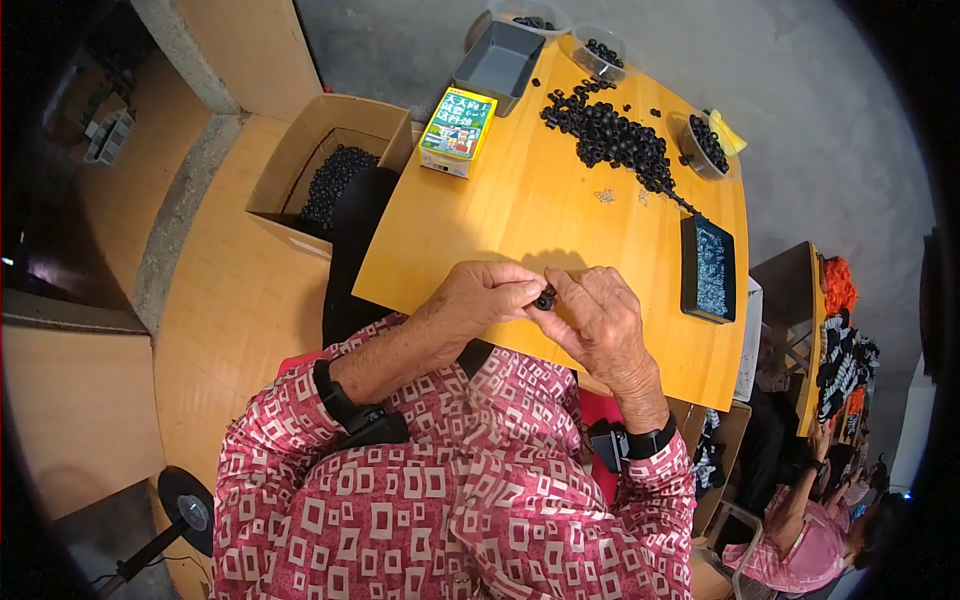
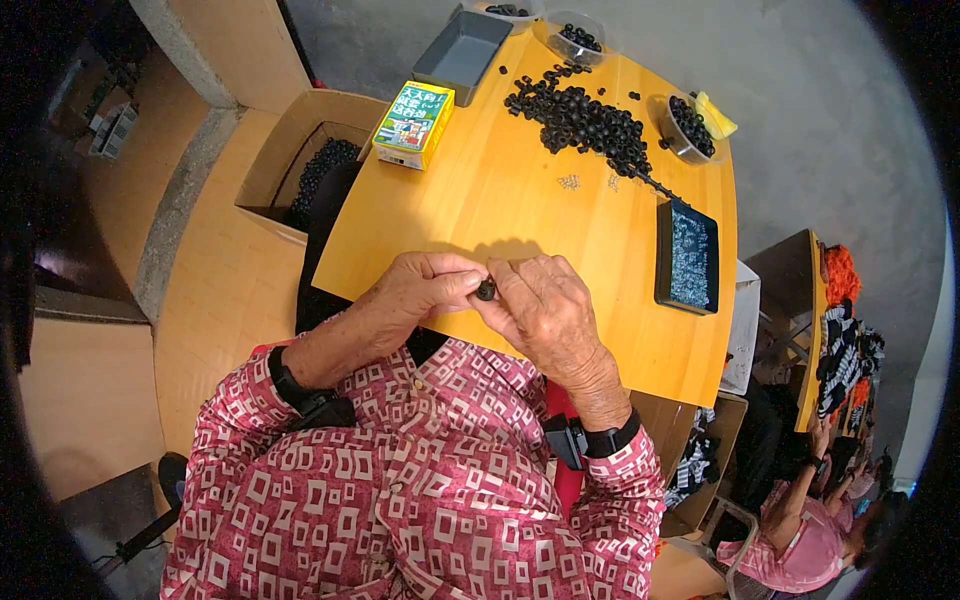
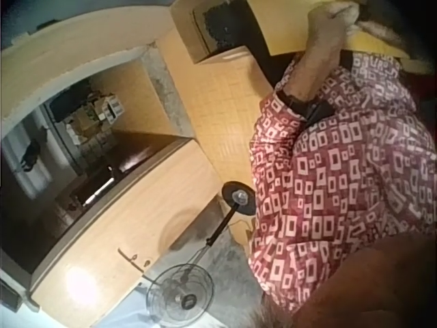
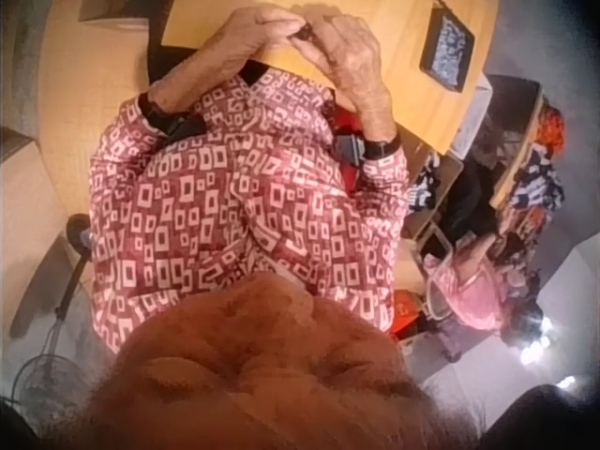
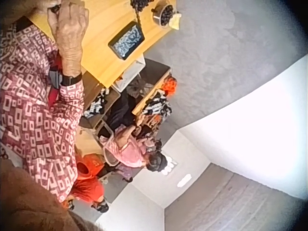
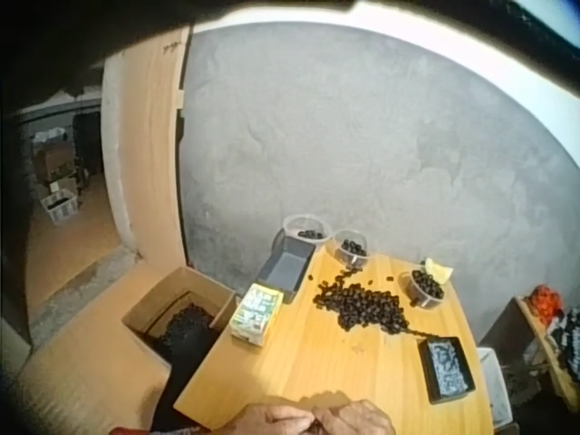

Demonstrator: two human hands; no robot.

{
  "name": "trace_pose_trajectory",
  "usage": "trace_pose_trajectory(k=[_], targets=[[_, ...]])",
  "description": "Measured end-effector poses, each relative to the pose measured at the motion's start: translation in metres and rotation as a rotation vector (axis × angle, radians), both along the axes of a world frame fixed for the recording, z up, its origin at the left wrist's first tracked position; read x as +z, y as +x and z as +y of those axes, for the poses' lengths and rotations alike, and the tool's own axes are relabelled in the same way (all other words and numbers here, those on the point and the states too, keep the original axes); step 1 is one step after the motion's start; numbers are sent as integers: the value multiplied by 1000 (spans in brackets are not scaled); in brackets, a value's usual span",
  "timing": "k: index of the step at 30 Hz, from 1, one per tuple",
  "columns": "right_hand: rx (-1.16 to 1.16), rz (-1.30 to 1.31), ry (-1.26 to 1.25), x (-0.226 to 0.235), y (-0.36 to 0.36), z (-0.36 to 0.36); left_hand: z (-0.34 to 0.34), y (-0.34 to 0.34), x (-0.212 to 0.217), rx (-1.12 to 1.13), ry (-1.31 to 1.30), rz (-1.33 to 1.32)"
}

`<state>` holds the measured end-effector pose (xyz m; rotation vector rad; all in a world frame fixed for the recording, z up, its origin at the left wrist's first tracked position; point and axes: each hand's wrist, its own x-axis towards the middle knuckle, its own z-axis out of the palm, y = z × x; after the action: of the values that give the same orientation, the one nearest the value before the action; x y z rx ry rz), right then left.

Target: The person assembles small black plastic components by fitting small parts into them by hand at a table.

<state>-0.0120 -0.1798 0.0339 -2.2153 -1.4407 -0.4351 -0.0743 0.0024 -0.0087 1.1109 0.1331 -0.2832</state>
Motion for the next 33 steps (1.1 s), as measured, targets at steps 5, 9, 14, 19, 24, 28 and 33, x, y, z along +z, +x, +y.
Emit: trace_pose_trajectory(k=[5, 9, 14, 19, 24, 28, 33], targets=[[-28, -20, 63, -1, 1, -1, 5, 0, 4, -36, -94, 61], [-36, -39, 66, -1, -1, -1, 1, 1, 5, -74, -49, 46], [-34, -121, -16, 2, -7, 5, -1, 2, 4, -70, 49, 32], [-60, -90, -22, 3, -9, 7, 1, 2, 0, -56, 81, -33], [-96, 75, 94, -4, -5, 5, -2, 2, -3, -18, 17, -79], [-40, -24, 81, -6, -1, 6, -2, 2, 1, -12, 28, -66], [-25, -86, -1, -2, 0, 6, 1, 1, 3, -32, 105, -101]])
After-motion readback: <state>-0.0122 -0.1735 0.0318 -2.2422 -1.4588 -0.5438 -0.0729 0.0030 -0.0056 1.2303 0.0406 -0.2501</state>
